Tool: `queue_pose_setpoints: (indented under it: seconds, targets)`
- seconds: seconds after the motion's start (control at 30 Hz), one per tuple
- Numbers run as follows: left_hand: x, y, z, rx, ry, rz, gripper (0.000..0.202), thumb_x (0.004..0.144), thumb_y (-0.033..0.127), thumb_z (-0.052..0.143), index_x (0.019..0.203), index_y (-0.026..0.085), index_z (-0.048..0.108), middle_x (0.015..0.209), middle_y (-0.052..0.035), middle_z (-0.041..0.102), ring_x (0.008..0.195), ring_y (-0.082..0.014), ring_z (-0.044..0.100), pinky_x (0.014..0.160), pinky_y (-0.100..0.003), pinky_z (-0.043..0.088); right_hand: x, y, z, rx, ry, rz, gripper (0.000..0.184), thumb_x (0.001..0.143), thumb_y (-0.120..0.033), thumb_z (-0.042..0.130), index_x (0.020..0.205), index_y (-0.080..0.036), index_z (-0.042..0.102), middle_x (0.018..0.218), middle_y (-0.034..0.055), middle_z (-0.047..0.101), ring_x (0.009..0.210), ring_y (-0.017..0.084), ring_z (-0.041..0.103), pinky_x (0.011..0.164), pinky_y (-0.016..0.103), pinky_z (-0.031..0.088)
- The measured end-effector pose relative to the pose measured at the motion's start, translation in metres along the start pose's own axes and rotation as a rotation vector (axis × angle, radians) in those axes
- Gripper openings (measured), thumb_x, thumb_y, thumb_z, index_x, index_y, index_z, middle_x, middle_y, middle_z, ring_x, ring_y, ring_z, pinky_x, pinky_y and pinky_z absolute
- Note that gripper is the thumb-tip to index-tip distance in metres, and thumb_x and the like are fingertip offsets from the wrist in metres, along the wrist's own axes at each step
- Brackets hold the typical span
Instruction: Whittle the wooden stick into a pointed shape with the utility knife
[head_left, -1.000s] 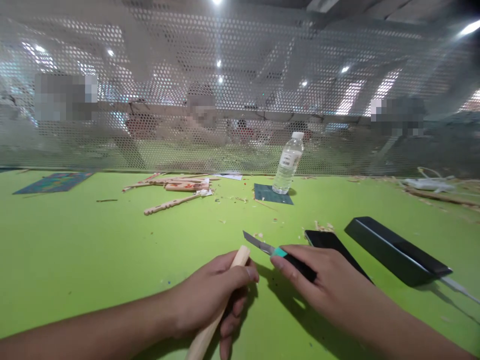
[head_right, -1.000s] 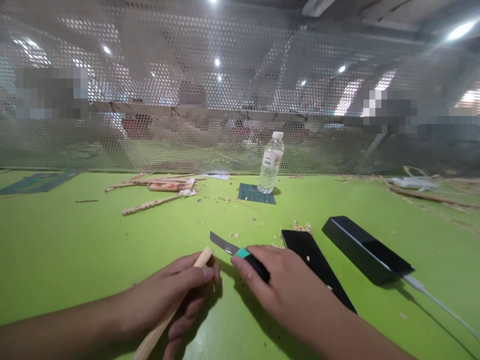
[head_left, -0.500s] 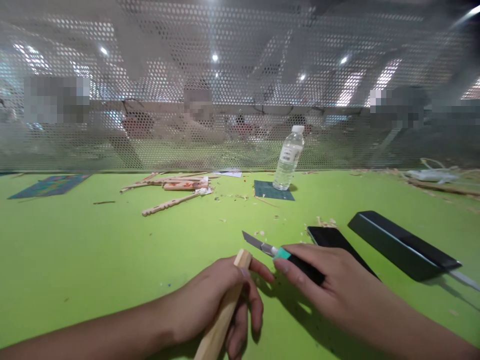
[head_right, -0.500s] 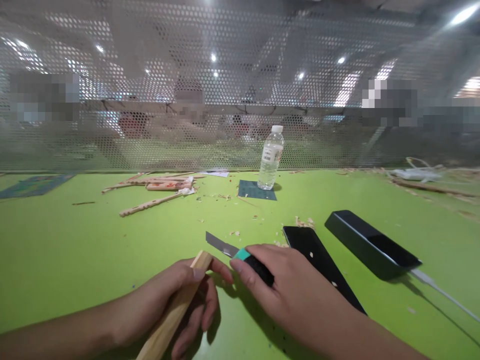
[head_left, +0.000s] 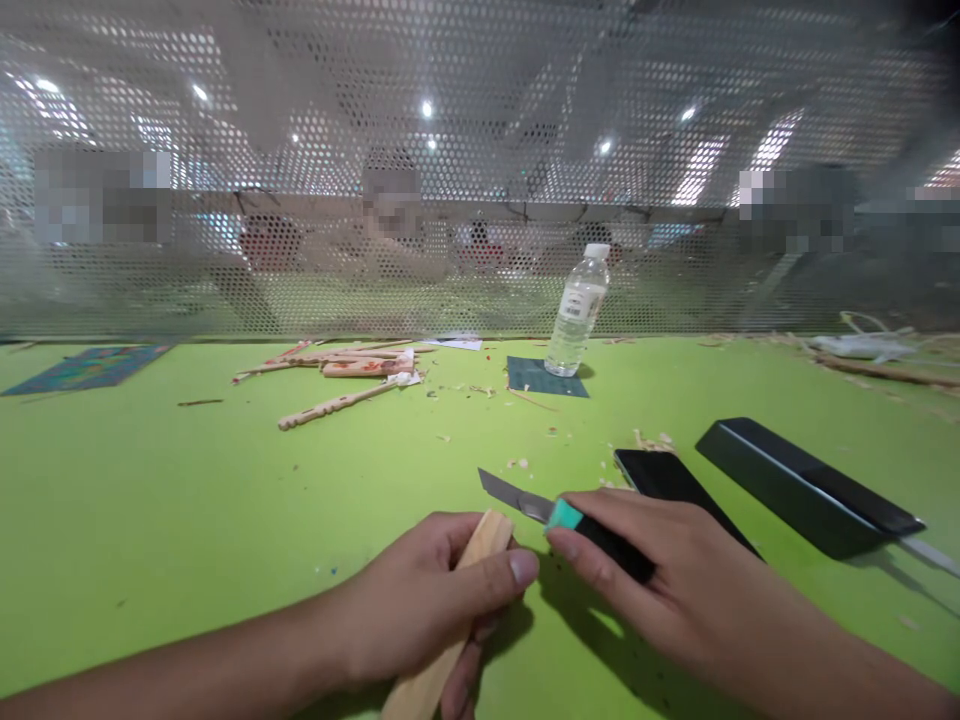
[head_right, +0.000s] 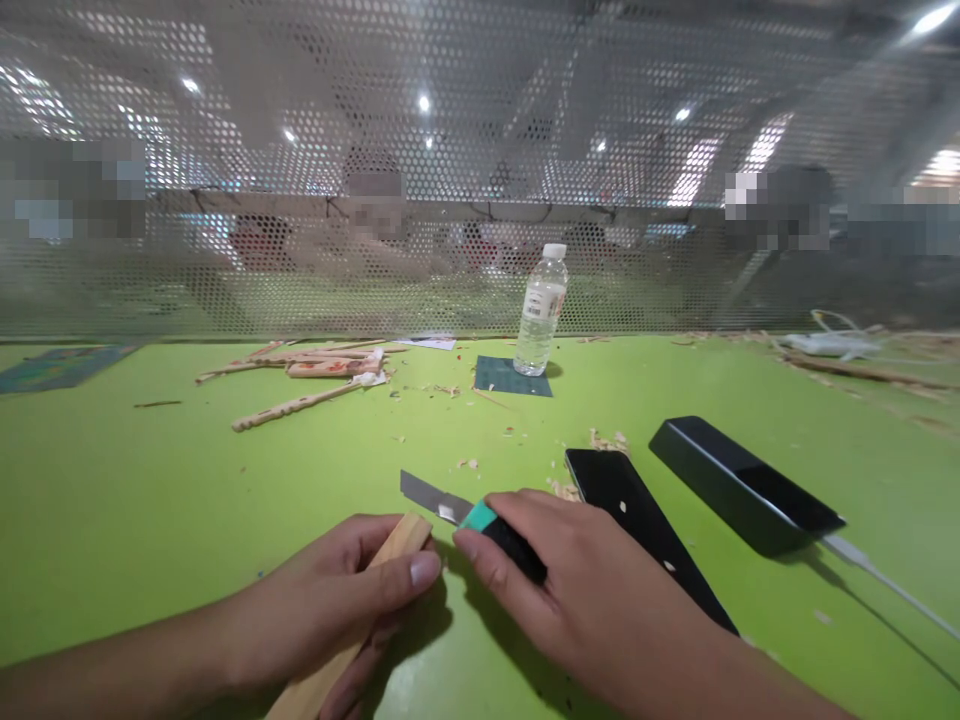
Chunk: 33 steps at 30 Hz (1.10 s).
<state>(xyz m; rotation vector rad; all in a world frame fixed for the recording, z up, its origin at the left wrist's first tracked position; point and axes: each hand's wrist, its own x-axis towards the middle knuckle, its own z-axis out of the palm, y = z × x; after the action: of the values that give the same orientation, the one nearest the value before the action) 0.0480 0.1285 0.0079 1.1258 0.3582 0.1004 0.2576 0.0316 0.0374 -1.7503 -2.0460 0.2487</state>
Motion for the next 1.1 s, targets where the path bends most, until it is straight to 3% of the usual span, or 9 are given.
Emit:
queue_pose_setpoints:
  seconds: [0.1, 0.17, 0.33, 0.6, 0.87, 1.1]
  targets:
    - [-0.002, 0.001, 0.003, -0.010, 0.049, 0.003, 0.041, 0.095, 0.058, 0.066, 0.086, 0.021, 0.050, 0.046, 0.0120, 0.048, 0.028, -0.0060, 0.045, 0.036, -0.015, 0.045, -0.002, -0.002, -0.001, -0.008, -0.013, -0.037, 0.030, 0.107, -0.042, 0.045, 0.108, -0.023, 0.068, 0.099, 0.0055, 0.076, 0.088, 0.022, 0.072, 0.076, 0.034, 0.051]
    - [-0.003, 0.002, 0.003, 0.000, 0.068, -0.011, 0.042, 0.092, 0.059, 0.069, 0.086, 0.021, 0.050, 0.048, 0.0127, 0.046, 0.028, -0.0057, 0.046, 0.036, -0.015, 0.045, -0.003, -0.005, -0.002, -0.005, -0.087, -0.058, 0.029, 0.107, -0.040, 0.044, 0.104, -0.023, 0.068, 0.094, 0.0044, 0.074, 0.083, 0.021, 0.070, 0.072, 0.033, 0.050]
    - [-0.003, 0.003, 0.001, 0.028, 0.030, -0.032, 0.039, 0.093, 0.056, 0.069, 0.088, 0.020, 0.055, 0.046, 0.0117, 0.050, 0.028, -0.0071, 0.048, 0.035, -0.015, 0.044, -0.002, -0.010, -0.003, -0.009, -0.225, -0.089, 0.026, 0.107, -0.037, 0.046, 0.100, -0.022, 0.067, 0.092, 0.0042, 0.072, 0.083, 0.021, 0.068, 0.073, 0.035, 0.051]
    - [0.000, -0.001, 0.004, 0.033, 0.095, -0.017, 0.050, 0.093, 0.058, 0.065, 0.066, 0.021, 0.046, 0.038, 0.0091, 0.046, 0.025, -0.0083, 0.046, 0.033, -0.016, 0.042, -0.006, -0.005, 0.007, -0.056, -0.149, -0.142, 0.035, 0.111, -0.042, 0.037, 0.109, -0.022, 0.065, 0.092, 0.0054, 0.072, 0.081, 0.022, 0.070, 0.071, 0.035, 0.053]
    - [-0.001, 0.000, 0.006, 0.030, 0.136, -0.039, 0.048, 0.091, 0.056, 0.068, 0.067, 0.020, 0.049, 0.038, 0.0087, 0.048, 0.027, -0.0081, 0.047, 0.037, -0.018, 0.049, -0.009, -0.010, 0.010, -0.105, -0.050, -0.162, 0.033, 0.112, -0.039, 0.035, 0.108, -0.022, 0.063, 0.093, 0.0044, 0.075, 0.079, 0.020, 0.073, 0.067, 0.033, 0.054]
    - [0.003, -0.001, 0.010, -0.001, 0.179, -0.035, 0.050, 0.097, 0.060, 0.057, 0.070, 0.019, 0.052, 0.042, 0.0081, 0.049, 0.028, -0.0070, 0.046, 0.035, -0.016, 0.046, -0.008, -0.011, 0.012, -0.167, -0.035, -0.081, 0.033, 0.112, -0.040, 0.037, 0.109, -0.022, 0.065, 0.095, 0.0058, 0.075, 0.080, 0.023, 0.074, 0.066, 0.036, 0.055]
